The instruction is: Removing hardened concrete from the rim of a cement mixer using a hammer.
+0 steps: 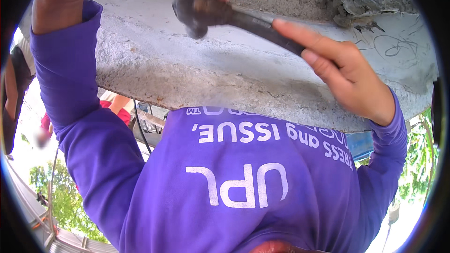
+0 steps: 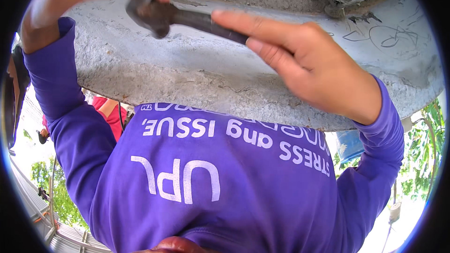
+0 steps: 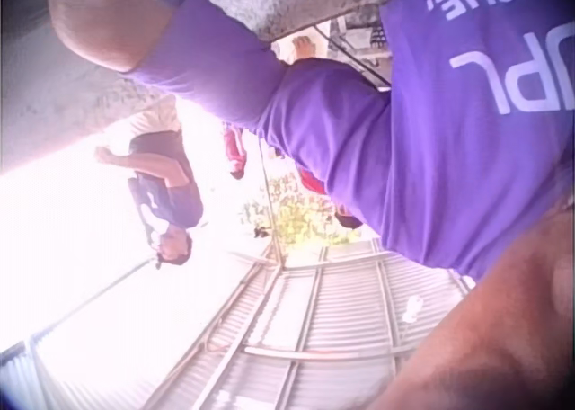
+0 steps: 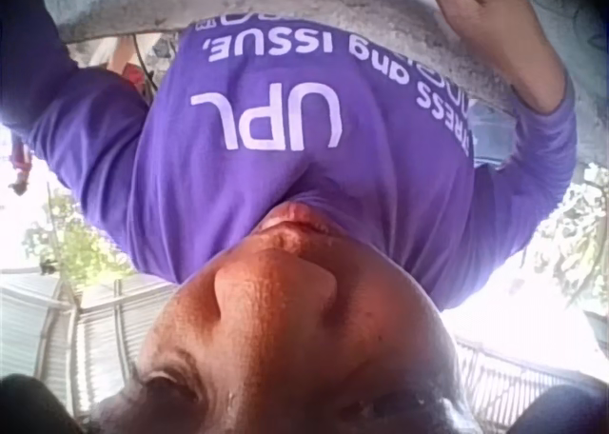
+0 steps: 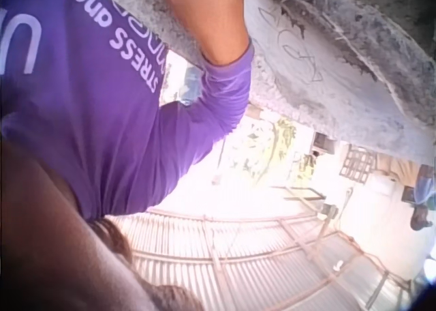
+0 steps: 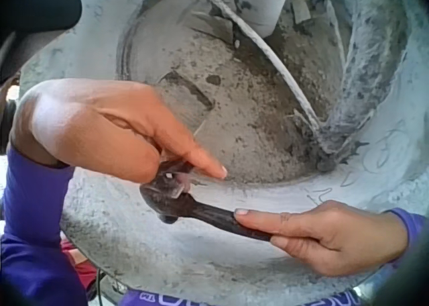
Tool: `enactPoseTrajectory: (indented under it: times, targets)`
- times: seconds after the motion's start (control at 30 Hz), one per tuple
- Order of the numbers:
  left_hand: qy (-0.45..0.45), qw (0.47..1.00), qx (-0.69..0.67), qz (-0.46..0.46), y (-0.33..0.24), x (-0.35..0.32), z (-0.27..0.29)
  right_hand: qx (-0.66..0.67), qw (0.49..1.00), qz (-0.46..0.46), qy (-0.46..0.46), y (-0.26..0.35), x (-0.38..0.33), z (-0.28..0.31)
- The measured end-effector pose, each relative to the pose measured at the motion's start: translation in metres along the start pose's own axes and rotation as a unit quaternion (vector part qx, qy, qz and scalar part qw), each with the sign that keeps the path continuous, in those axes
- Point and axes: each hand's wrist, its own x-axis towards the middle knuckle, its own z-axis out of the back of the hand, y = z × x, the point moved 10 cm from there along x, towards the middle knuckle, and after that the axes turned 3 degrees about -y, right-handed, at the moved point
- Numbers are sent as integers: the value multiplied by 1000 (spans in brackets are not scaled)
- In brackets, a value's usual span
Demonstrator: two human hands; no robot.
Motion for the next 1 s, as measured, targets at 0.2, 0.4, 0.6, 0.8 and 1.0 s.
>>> enactPoseTrajectory:
  times: [0.2, 0.4, 0.6, 0.8, 1.0]
  targets:
    - [197, 978, 63, 27, 7, 30, -41, -94, 995, -28, 3, -30, 11, -11]
    - [83, 979, -37, -182, -3, 3, -17, 29, 993, 104, -40, 18, -4, 9]
    - [101, 985, 140, 10, -1, 19, -36, -14, 1000, -4, -17, -44, 11, -16]
    - [89, 987, 79, -109, 5, 18, -26, -78, 995, -58, 39, -20, 1, -2]
    - [32, 990, -53, -126, 7, 26, -29, -84, 994, 69, -13, -27, -1, 0]
